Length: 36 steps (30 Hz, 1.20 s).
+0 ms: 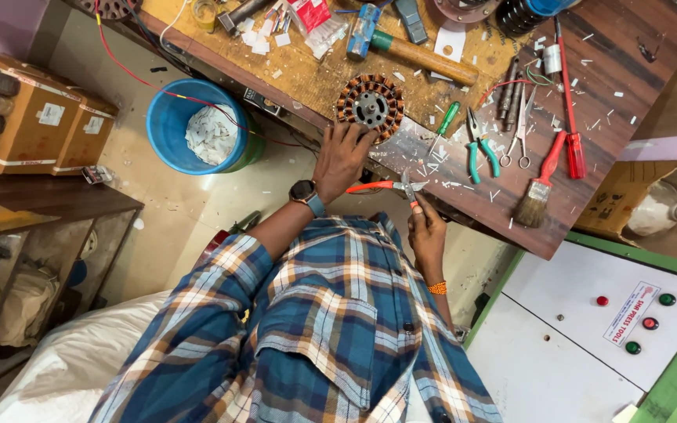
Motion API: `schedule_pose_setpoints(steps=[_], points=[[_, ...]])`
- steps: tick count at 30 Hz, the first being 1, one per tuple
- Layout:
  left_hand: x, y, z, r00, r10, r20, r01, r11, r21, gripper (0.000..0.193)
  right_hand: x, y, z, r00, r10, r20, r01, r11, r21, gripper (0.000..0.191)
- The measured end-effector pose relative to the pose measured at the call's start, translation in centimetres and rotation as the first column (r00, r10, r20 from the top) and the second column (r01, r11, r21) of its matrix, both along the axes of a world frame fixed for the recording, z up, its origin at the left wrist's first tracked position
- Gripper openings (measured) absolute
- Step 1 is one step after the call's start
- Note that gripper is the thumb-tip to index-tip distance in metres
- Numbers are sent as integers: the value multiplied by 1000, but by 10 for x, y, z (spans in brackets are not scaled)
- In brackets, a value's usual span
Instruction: The person uses pliers to cut and adjust wires on a circular stator component on a workbench. They repeatedly trim wire ends and reposition the stator while working in a cluttered workshop environment.
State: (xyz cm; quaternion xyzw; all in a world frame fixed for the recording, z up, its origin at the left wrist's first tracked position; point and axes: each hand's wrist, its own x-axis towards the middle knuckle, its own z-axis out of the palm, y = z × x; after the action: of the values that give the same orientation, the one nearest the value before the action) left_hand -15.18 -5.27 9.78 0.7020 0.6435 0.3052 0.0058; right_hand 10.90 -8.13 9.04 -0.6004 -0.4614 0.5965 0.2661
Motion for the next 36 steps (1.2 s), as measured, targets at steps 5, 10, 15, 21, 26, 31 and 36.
schedule_pose_setpoints(steps=[5, 10, 15, 21, 26, 31, 36], points=[[-1, 3, 10, 1000, 1, -4, -1, 1000, -19, 40, 3, -2, -3, 998, -58, -35, 57, 998, -40, 41], [-4, 9, 26, 993, 29, 117, -9, 986, -167, 34, 2, 2, 7, 999, -11, -49, 8, 998, -63, 42], [-9, 15, 28, 980, 21, 197, 19, 980, -196, 31, -11, 12, 25, 992, 94, -90, -101, 992, -78, 40], [-2, 15, 22, 999, 20, 40, -19, 999, -32, 29, -17, 17, 29, 993, 92, -68, -95, 995, -41, 43], [2, 14, 21, 999, 17, 28, -16, 999, -36, 28, -6, 14, 16, 998, 30, -60, -35, 996, -82, 44], [1, 17, 21, 999, -21, 37, 26, 991, -135, 26, -3, 13, 16, 989, 10, -148, -29, 992, -125, 44], [-13, 10, 14, 991, -54, 122, 61, 997, -53, 28, -16, 19, 24, 971, 103, -215, -133, 983, -128, 45]])
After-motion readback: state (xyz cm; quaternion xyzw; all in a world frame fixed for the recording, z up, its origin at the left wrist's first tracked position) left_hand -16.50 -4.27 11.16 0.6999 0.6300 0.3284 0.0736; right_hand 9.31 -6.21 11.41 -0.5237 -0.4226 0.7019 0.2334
